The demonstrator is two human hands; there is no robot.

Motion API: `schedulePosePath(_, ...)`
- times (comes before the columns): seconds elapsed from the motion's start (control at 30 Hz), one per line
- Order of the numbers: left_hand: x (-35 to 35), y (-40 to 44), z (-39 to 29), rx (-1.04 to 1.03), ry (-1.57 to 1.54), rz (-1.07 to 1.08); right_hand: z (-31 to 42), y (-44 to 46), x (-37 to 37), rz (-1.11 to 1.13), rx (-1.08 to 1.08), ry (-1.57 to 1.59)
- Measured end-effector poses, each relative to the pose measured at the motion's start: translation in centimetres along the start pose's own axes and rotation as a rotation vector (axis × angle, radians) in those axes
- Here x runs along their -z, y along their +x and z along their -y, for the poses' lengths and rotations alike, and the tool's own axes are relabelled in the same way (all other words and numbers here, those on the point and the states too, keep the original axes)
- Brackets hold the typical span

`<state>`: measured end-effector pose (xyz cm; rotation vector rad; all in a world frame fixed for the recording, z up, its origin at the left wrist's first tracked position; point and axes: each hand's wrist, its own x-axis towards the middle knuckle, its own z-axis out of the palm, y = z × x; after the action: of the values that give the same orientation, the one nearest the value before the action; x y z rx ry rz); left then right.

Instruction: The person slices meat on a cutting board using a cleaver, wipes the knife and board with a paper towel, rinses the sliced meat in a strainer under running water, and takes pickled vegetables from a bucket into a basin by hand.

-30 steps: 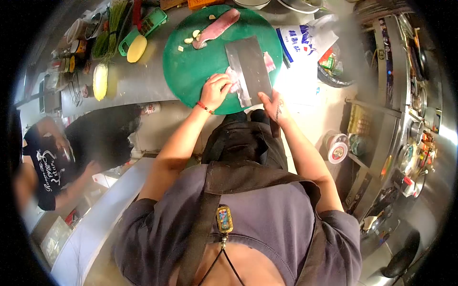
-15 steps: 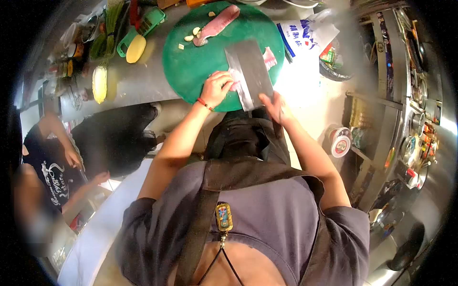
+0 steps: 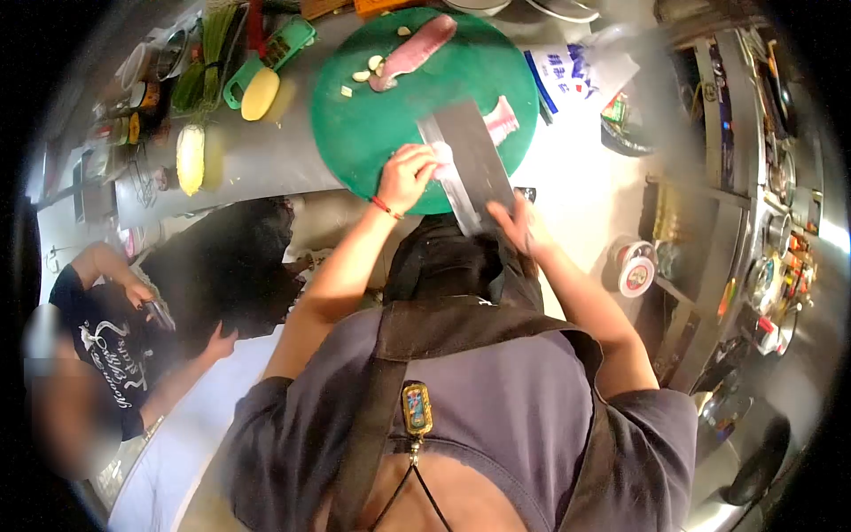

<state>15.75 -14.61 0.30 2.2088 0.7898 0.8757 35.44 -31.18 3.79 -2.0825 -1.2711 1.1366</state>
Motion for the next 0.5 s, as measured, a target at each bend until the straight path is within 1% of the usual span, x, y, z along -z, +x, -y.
schedulePosePath(0.07, -0.1, -0.4, -0.5, 0.064, -0.071, -0.023, 0.2, -3.5, 0.0, -0.065, 0.225, 0.08)
schedulePosePath(0.1, -0.2, -0.3, -0.6, 0.078, -0.07, -0.057, 0.5, -3.1, -0.2, -0.054, 0.228, 0.087)
schedulePosePath(0.13, -0.2, -0.3, -0.6, 0.089, -0.072, -0.082, 0.7, -2.5, -0.4, -0.028, 0.14, 0.065)
schedulePosePath(0.17, 0.0, -0.3, -0.4, 0.129, -0.071, -0.063, 0.8, -1.7, -0.6, -0.006, 0.051, 0.04)
schedulePosePath(0.2, 0.2, -0.2, -0.4, 0.129, -0.069, -0.061, -0.2, 0.7, -1.5, -0.074, 0.066, -0.024)
schedulePosePath(0.23, 0.2, -0.1, -0.3, 0.112, -0.072, -0.056, 2.0, 2.7, -1.3, -0.119, 0.071, -0.102)
schedulePosePath(0.27, 0.3, 0.0, -0.4, 0.094, -0.075, -0.052, 2.9, 5.0, -1.3, -0.144, 0.099, -0.048)
schedulePosePath(0.33, 0.1, -0.4, -0.7, 0.091, -0.081, -0.046, 4.8, 6.1, -1.0, -0.152, 0.027, -0.014)
schedulePosePath(0.4, -0.1, -0.5, -0.4, 0.063, -0.003, -0.043, 1.8, 4.3, -1.8, -0.185, 0.104, -0.177)
schedulePosePath(0.43, -0.4, -0.9, 0.0, 0.046, -0.013, -0.084, 0.9, 2.4, -1.3, -0.102, 0.105, -0.12)
schedulePosePath(0.5, 0.1, -0.6, 0.4, 0.039, 0.03, -0.101, -0.2, -1.8, -0.4, -0.065, 0.184, -0.071)
